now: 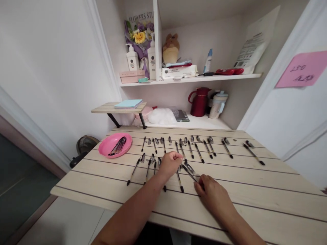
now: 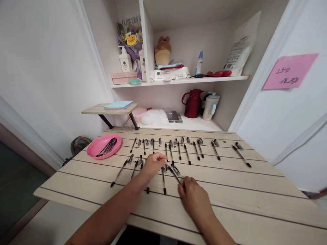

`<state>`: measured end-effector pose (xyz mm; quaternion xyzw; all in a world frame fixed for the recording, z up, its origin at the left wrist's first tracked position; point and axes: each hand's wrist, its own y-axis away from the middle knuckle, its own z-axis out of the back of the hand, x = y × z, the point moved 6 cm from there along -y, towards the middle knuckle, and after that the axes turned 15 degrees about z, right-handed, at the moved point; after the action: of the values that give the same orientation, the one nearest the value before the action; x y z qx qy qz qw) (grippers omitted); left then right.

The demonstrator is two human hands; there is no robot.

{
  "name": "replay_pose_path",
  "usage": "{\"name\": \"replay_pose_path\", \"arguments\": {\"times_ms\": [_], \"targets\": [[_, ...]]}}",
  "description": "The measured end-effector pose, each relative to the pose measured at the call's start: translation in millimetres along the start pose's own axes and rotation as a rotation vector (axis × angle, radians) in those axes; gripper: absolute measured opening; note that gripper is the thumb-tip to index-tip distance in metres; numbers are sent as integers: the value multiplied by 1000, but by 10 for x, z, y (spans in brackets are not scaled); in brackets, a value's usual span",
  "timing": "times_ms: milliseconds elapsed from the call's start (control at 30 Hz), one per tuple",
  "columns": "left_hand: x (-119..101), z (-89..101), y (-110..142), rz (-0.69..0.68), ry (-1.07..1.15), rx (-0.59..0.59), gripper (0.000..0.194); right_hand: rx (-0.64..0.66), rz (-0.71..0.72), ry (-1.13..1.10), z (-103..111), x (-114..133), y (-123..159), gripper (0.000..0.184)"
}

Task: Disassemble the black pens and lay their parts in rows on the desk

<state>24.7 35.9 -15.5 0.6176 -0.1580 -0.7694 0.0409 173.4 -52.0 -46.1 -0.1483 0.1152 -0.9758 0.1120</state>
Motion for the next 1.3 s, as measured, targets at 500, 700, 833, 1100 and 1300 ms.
{"name": "replay_pose_path", "arguments": {"times_ms": [500, 700, 833, 1100, 1300], "targets": [[120, -80, 48, 179, 493, 262, 36, -103, 113, -429, 197, 200, -323, 22], [140, 130, 18, 222, 704, 213, 32, -30, 159, -64, 356, 167, -672, 21], [116, 112, 47, 223, 686, 216, 33, 166, 228, 112, 154, 317, -821, 21], [128, 42, 56, 211, 681, 300, 29, -23, 185, -54, 125, 183, -877, 14], [103, -176, 116, 162, 606, 388, 33, -269, -189, -1010, 203, -332, -776, 13]]}}
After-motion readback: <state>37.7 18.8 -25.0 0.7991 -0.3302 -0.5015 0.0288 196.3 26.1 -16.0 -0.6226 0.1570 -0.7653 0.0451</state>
